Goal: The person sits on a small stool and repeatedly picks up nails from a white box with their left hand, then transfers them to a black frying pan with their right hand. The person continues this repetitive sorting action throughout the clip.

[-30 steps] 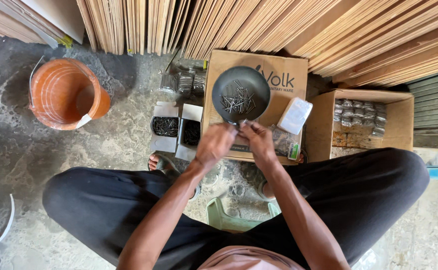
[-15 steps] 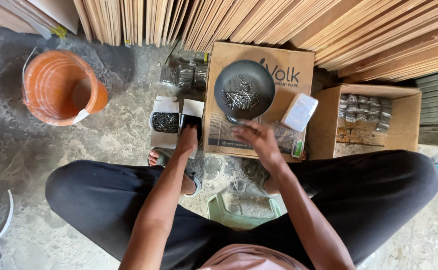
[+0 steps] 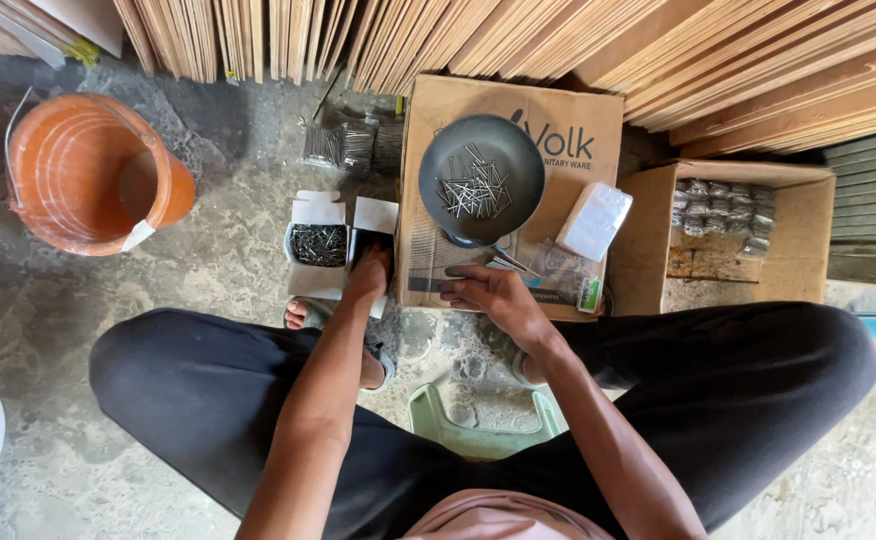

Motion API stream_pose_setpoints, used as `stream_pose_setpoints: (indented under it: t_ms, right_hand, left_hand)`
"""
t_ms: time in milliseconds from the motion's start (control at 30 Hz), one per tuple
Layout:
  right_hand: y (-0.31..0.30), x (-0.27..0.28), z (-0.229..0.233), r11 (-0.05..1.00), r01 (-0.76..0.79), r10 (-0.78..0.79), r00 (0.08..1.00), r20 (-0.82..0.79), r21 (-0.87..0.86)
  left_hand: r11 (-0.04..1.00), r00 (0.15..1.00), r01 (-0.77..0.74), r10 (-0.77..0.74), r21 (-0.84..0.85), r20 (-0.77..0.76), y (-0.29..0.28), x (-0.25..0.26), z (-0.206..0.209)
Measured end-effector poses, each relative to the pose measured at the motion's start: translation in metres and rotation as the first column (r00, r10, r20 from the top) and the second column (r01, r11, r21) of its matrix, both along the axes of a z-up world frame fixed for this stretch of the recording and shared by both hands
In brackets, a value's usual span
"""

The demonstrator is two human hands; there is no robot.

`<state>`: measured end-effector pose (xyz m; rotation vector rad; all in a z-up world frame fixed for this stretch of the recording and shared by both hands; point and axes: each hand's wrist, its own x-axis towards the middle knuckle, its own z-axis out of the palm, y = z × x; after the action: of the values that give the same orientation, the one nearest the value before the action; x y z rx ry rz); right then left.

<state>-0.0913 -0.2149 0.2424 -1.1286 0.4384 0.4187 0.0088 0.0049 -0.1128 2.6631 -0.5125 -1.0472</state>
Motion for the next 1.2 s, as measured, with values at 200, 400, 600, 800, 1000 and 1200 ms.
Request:
stream_pose_setpoints:
  t_ms: [200, 400, 600, 800, 1000, 1200]
  right_hand:
    - [-0.003, 0.000, -0.016, 0.999, -0.047, 0.047, 0.999, 0.023, -0.025]
    - [-0.004, 0.001, -0.014, 0.999, -0.034, 0.034, 0.999, -0.002, -0.018]
    - [-0.006, 0.002, -0.011, 0.999, -0.026, 0.026, 0.999, -0.022, -0.019]
    - [-0.006, 0.003, -0.009, 1.000, -0.019, 0.018, 0.999, -0.041, -0.020]
    - [-0.007, 0.001, -0.013, 0.998, -0.051, 0.051, 0.999, -0.014, -0.038]
    - [-0.006, 0.003, -0.002, 0.999, -0.031, 0.030, 0.999, -0.029, -0.033]
  left_hand:
    - [0.986, 0.992, -0.118, 0.123, -0.116, 0.036, -0.006, -0.015, 0.017]
    - [0.922, 0.955, -0.293, 0.292, -0.254, -0.041, -0.012, -0.026, 0.067]
    - [0.953, 0.966, -0.252, 0.258, -0.165, 0.013, -0.004, -0.019, 0.020]
    - [0.957, 0.968, -0.251, 0.252, -0.144, -0.013, -0.010, -0.024, 0.056]
    - [0.974, 0.980, -0.189, 0.195, -0.125, 0.041, -0.005, -0.015, 0.032]
    - [0.993, 0.949, -0.073, 0.096, -0.089, 0.301, -0.002, -0.010, 0.014]
